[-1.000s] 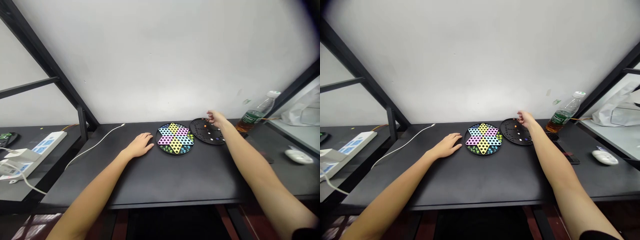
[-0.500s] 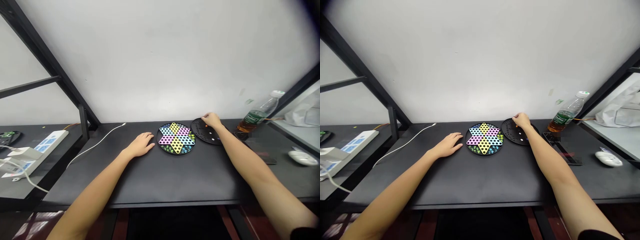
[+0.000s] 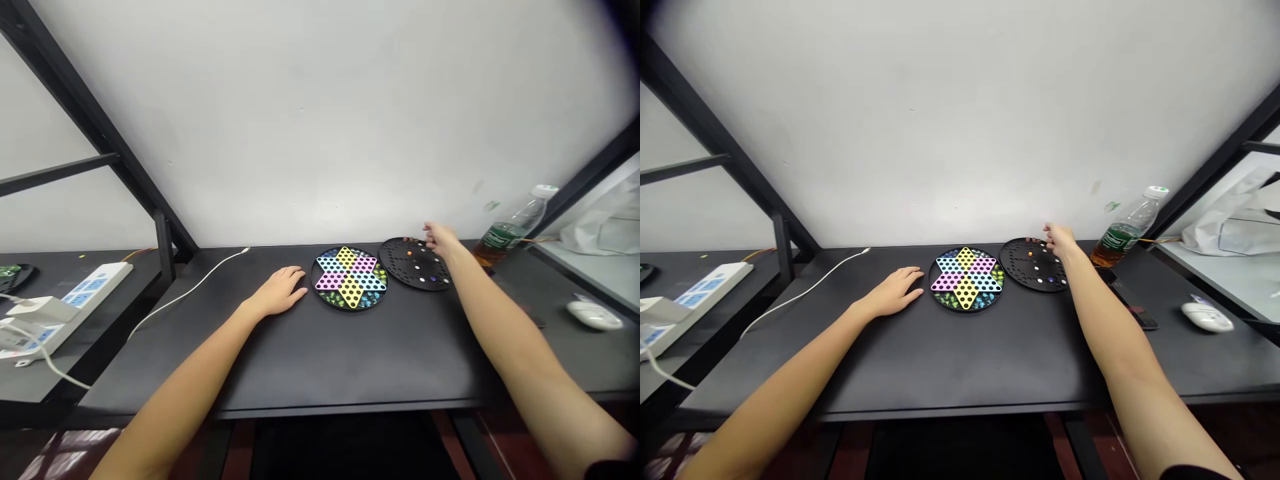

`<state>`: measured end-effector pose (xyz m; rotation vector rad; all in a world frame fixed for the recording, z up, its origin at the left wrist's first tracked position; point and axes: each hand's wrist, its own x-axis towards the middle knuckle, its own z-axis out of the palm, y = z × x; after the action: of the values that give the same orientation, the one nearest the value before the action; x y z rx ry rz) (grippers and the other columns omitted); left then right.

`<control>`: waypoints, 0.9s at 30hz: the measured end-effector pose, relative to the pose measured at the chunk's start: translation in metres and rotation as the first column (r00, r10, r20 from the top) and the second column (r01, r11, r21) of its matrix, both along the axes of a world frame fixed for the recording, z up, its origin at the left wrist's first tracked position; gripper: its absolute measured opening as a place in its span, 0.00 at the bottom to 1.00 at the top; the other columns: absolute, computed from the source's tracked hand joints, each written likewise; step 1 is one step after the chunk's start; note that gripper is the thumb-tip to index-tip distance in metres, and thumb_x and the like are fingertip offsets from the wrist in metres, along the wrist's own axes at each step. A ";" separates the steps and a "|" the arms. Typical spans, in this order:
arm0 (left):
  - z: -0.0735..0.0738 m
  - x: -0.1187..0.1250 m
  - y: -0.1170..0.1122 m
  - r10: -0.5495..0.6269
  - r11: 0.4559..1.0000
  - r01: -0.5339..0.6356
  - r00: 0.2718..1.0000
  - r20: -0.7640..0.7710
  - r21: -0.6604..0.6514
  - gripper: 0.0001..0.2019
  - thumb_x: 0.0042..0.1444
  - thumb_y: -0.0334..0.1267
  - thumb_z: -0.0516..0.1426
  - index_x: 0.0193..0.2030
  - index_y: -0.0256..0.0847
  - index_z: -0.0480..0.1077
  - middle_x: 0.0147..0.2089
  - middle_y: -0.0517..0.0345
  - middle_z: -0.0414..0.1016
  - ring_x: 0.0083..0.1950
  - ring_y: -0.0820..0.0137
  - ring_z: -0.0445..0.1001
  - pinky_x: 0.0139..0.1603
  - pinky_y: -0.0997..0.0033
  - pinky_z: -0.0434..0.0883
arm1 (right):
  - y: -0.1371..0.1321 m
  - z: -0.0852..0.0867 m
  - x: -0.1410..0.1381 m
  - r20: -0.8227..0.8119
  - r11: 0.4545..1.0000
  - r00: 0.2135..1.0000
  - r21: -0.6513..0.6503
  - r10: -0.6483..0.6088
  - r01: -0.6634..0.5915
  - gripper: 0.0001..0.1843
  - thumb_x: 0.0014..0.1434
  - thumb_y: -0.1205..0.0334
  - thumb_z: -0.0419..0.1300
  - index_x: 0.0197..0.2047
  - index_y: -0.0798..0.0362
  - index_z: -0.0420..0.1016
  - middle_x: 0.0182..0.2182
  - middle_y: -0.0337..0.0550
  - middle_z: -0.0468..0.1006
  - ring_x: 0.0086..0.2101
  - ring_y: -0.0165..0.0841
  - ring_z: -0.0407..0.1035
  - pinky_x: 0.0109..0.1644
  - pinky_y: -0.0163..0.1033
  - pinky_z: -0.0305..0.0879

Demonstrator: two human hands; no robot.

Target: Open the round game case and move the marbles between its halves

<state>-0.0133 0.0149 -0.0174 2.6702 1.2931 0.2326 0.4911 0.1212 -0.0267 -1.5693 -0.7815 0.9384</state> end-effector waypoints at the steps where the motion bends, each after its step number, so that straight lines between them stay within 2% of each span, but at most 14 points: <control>1: 0.000 0.000 0.000 0.001 1.000 -0.001 1.000 0.001 -0.001 0.26 0.68 0.53 0.47 0.65 0.40 0.64 0.69 0.44 0.64 0.69 0.54 0.62 0.69 0.51 0.62 | 0.001 -0.004 -0.004 0.193 1.000 0.981 -0.003 -0.022 0.023 0.12 0.58 0.56 0.62 0.27 0.50 0.66 0.15 0.29 0.53 0.17 0.26 0.48 0.18 0.31 0.46; 3: 0.000 0.000 0.000 0.001 1.000 -0.001 1.000 0.005 -0.003 0.26 0.68 0.53 0.47 0.65 0.41 0.64 0.69 0.44 0.64 0.69 0.54 0.62 0.69 0.50 0.62 | 0.003 -0.012 -0.010 0.549 1.000 0.836 -0.027 0.008 0.008 0.10 0.53 0.55 0.67 0.29 0.52 0.74 0.16 0.33 0.62 0.19 0.29 0.58 0.24 0.34 0.57; 5: 0.000 0.000 -0.001 0.004 1.000 -0.004 1.000 0.007 -0.004 0.26 0.68 0.54 0.47 0.65 0.42 0.64 0.69 0.45 0.64 0.70 0.54 0.62 0.69 0.50 0.62 | 0.005 -0.017 -0.015 0.757 0.994 0.644 -0.093 0.113 -0.065 0.10 0.51 0.55 0.68 0.32 0.53 0.79 0.19 0.38 0.71 0.25 0.34 0.67 0.33 0.38 0.64; 7: 0.001 0.000 -0.001 0.005 1.000 -0.005 1.000 0.004 -0.004 0.26 0.68 0.54 0.47 0.65 0.41 0.64 0.69 0.45 0.64 0.70 0.54 0.61 0.69 0.50 0.61 | 0.007 -0.022 -0.018 0.840 0.981 0.507 -0.161 0.192 -0.104 0.12 0.52 0.53 0.68 0.36 0.52 0.82 0.24 0.41 0.77 0.31 0.38 0.72 0.39 0.40 0.66; 10: 0.001 0.001 -0.001 0.004 1.000 -0.004 1.000 0.005 -0.003 0.26 0.68 0.54 0.46 0.65 0.42 0.64 0.69 0.45 0.64 0.70 0.54 0.62 0.69 0.51 0.62 | 0.008 -0.025 -0.021 0.880 0.972 0.414 -0.211 0.233 -0.101 0.13 0.54 0.51 0.67 0.40 0.49 0.83 0.31 0.45 0.81 0.36 0.40 0.74 0.41 0.40 0.67; 16: 0.000 0.001 -0.001 0.003 1.000 -0.003 1.000 0.001 0.000 0.26 0.68 0.53 0.46 0.65 0.41 0.64 0.69 0.45 0.64 0.69 0.55 0.62 0.69 0.51 0.61 | 0.005 -0.021 -0.029 0.887 0.964 0.379 -0.250 0.263 -0.085 0.14 0.57 0.48 0.65 0.39 0.48 0.83 0.30 0.46 0.82 0.37 0.40 0.75 0.39 0.39 0.66; 20: 0.000 0.000 -0.001 0.003 1.000 -0.003 1.000 -0.013 -0.008 0.26 0.68 0.53 0.46 0.66 0.41 0.63 0.69 0.45 0.63 0.70 0.55 0.61 0.70 0.52 0.60 | 0.006 -0.019 -0.037 0.870 0.953 0.389 -0.287 0.304 -0.102 0.17 0.57 0.45 0.65 0.39 0.50 0.83 0.23 0.44 0.79 0.32 0.40 0.75 0.38 0.39 0.66; 23: -0.001 0.000 -0.001 0.008 1.000 -0.008 1.000 -0.021 -0.008 0.26 0.68 0.53 0.46 0.66 0.41 0.63 0.70 0.44 0.62 0.70 0.55 0.60 0.70 0.51 0.60 | 0.008 -0.021 -0.043 0.862 0.948 0.394 -0.298 0.318 -0.112 0.15 0.58 0.47 0.63 0.37 0.50 0.82 0.20 0.42 0.77 0.28 0.38 0.74 0.38 0.40 0.67; 25: -0.001 0.000 -0.001 0.007 1.000 -0.007 1.000 -0.023 -0.007 0.27 0.69 0.53 0.46 0.66 0.40 0.63 0.70 0.44 0.62 0.71 0.55 0.60 0.70 0.51 0.60 | 0.010 -0.022 -0.043 0.853 0.952 0.424 -0.280 0.305 -0.121 0.14 0.58 0.50 0.63 0.35 0.51 0.82 0.18 0.41 0.75 0.26 0.36 0.73 0.38 0.39 0.67; 27: -0.001 0.000 -0.001 0.006 1.000 -0.006 1.000 -0.022 -0.007 0.27 0.69 0.53 0.46 0.66 0.40 0.63 0.70 0.44 0.62 0.70 0.55 0.60 0.70 0.51 0.60 | 0.011 -0.022 -0.041 0.831 0.963 0.487 -0.239 0.270 -0.127 0.12 0.58 0.52 0.63 0.33 0.53 0.81 0.18 0.40 0.74 0.26 0.36 0.72 0.36 0.38 0.66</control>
<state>-0.0131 0.0139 -0.0181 2.6705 1.3059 0.1988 0.4500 0.1326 -0.0484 -2.1249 -1.6652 0.2791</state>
